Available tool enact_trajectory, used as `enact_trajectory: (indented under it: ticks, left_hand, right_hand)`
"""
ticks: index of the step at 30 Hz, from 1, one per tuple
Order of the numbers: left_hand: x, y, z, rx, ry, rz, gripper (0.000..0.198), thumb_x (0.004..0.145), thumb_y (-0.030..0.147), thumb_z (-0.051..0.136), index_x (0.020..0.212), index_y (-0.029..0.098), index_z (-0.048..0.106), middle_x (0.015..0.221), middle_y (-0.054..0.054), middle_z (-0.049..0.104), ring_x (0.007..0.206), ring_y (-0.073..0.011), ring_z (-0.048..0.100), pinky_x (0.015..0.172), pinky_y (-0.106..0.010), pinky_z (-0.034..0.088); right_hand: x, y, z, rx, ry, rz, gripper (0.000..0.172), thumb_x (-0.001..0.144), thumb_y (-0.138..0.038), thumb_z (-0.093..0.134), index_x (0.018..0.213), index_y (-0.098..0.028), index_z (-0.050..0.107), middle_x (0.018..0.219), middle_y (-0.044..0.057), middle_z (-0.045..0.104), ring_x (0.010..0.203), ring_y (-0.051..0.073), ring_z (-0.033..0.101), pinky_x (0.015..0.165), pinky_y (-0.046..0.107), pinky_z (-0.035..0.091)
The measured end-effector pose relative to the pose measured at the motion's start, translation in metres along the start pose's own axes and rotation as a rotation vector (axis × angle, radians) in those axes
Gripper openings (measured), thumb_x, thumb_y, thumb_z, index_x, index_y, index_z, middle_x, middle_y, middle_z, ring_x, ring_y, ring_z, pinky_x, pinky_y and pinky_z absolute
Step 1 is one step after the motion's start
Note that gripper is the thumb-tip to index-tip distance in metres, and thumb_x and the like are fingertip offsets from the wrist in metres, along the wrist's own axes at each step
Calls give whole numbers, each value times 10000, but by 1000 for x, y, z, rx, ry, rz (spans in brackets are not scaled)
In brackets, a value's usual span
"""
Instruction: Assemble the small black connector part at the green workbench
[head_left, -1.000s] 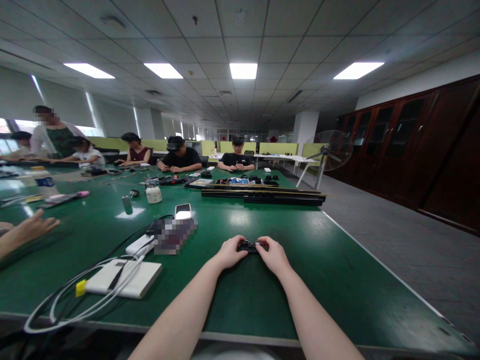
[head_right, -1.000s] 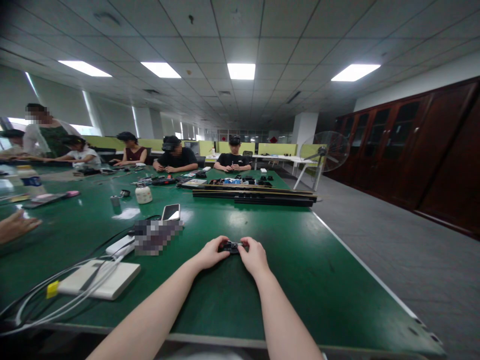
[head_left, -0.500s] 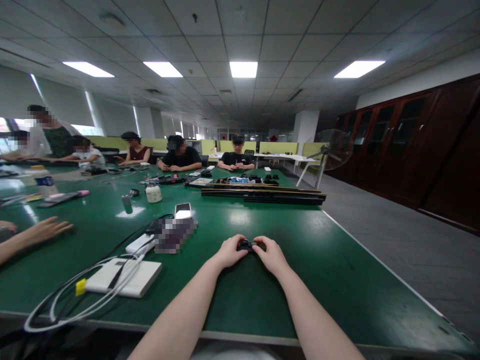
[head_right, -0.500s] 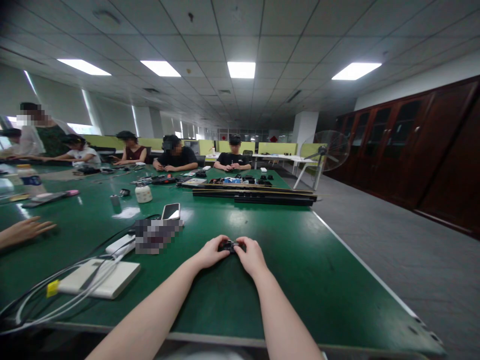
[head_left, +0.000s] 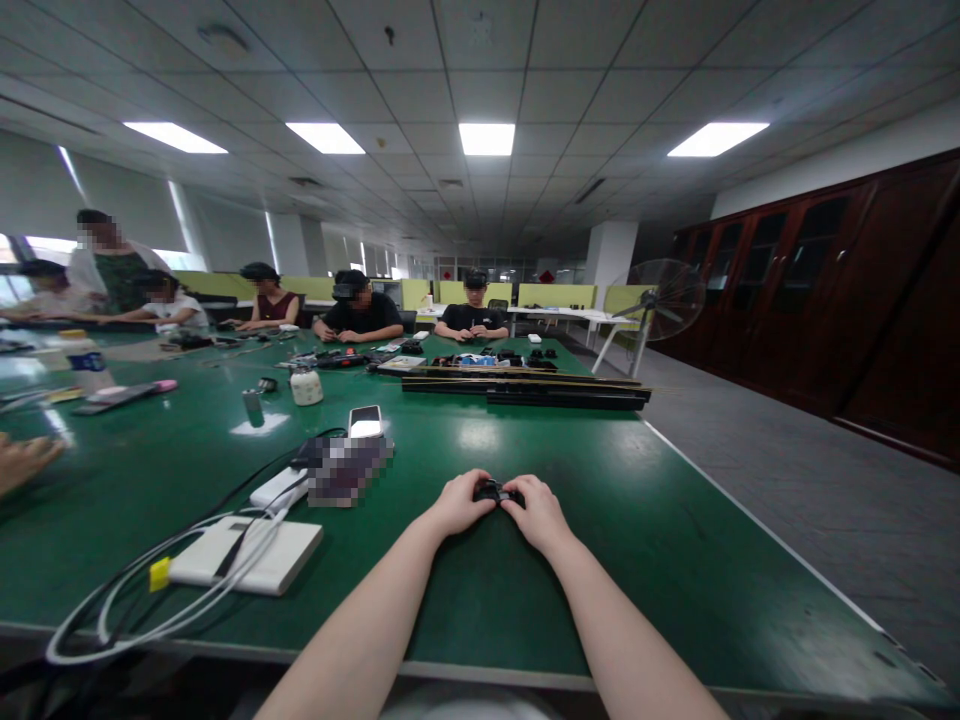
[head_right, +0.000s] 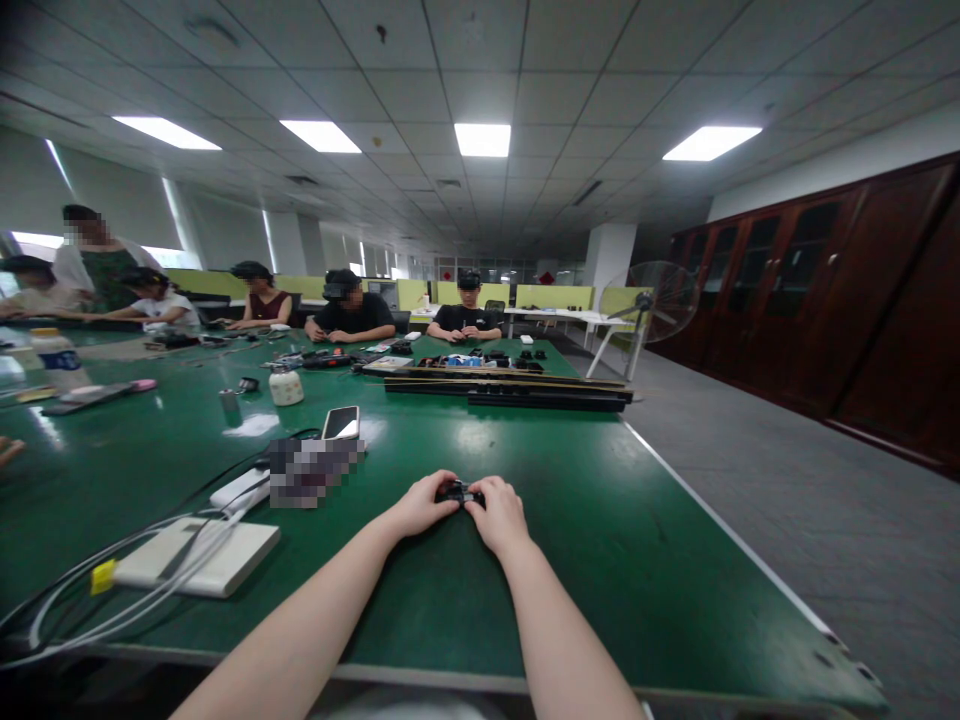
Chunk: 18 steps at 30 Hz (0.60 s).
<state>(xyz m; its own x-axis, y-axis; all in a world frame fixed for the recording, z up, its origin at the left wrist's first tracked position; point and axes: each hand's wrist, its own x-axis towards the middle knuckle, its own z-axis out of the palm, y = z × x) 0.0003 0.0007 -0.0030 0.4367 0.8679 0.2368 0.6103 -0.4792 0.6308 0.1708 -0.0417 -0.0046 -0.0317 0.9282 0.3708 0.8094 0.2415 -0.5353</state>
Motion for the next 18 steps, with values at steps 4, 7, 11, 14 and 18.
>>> enact_trajectory:
  ticks: [4, 7, 11, 14, 18]
  left_hand:
    - [0, 1, 0, 5, 1, 16, 351, 703, 239, 612, 1047, 202, 552, 1048, -52, 646, 967, -217, 600, 863, -325, 462]
    - [-1, 2, -1, 8, 2, 19, 337, 705, 229, 607, 1038, 206, 558, 1031, -49, 650, 958, -217, 602, 859, -328, 463]
    - [-1, 2, -1, 10, 5, 14, 342, 706, 227, 609, 1044, 210, 558, 1034, -43, 648, 971, -217, 595, 863, -324, 462]
    - [-2, 3, -1, 10, 5, 7, 335, 717, 220, 602, 1048, 207, 555, 1045, -47, 643, 981, -218, 588, 871, -328, 456]
    - [-2, 6, -7, 78, -12, 10, 308, 718, 201, 598, 1025, 199, 570, 1043, -67, 632, 990, -236, 577, 868, -338, 444]
  right_hand:
    - [-1, -1, 0, -5, 1, 1, 164, 734, -252, 596, 889, -265, 647, 994, 31, 609, 944, 201, 546, 832, 338, 413]
    - [-1, -1, 0, 2, 5, -2, 155, 728, -253, 600, 874, -272, 648, 981, 24, 616, 931, 195, 555, 827, 332, 415]
    - [-1, -2, -1, 8, 4, -1, 155, 728, -261, 598, 876, -276, 642, 983, 16, 629, 930, 195, 565, 819, 334, 419]
    - [-1, -3, -1, 30, -11, -15, 177, 718, -239, 601, 890, -271, 633, 988, 17, 632, 938, 193, 569, 828, 334, 422]
    - [1, -5, 1, 50, -23, -45, 211, 708, -208, 599, 911, -256, 624, 981, 25, 634, 938, 192, 574, 831, 327, 426]
